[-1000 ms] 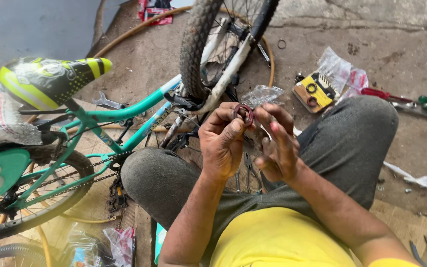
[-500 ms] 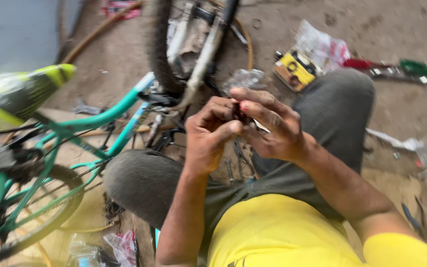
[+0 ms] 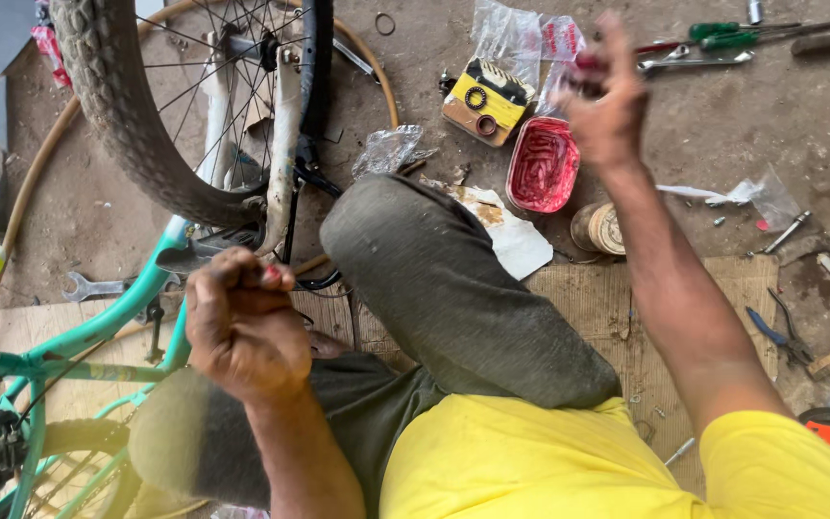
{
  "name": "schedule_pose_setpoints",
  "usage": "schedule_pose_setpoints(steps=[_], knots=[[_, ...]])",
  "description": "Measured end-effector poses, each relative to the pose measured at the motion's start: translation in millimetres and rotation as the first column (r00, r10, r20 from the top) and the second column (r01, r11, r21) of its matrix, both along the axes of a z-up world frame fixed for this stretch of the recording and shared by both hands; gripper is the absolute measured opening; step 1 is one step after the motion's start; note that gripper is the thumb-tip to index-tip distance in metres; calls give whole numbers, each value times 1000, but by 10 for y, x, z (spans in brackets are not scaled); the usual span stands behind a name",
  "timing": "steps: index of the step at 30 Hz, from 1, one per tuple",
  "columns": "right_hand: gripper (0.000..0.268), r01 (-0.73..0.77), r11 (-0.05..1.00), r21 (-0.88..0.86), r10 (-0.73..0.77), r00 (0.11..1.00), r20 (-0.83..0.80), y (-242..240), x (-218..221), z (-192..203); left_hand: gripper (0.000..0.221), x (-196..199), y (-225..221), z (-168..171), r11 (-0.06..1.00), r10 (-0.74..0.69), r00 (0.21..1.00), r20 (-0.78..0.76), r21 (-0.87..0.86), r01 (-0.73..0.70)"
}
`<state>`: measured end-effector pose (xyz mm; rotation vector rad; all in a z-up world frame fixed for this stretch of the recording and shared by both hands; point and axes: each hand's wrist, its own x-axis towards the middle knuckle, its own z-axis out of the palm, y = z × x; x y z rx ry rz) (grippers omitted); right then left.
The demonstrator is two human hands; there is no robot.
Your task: The person applies grease to a bicycle part and then works on the front wheel and fork assembly of a bicycle by hand.
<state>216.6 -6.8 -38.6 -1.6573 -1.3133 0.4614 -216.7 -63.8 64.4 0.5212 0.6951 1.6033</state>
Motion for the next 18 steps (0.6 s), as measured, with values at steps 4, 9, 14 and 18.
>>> schedule_pose_setpoints(steps=[4,9,14,18], knots=[[89,-203,976,-79,211,791,574,149,208,-964,29,-119,-155,-37,997,52,997,-48,-50,-54],[85,-175,886,-429,379,808,452,518,290,-1670,30,-146,-268,-23,990,112,992,-62,-79,-117],[96,-111,832,-544,390,814,430,901,278,-2031,26,-134,-331,-39,979,162,982,-96,-109,-172],[101,-162,836,-524,430,787,442,999,334,-2031,20,-132,-323,-58,967,200,974,-108,-138,-214]])
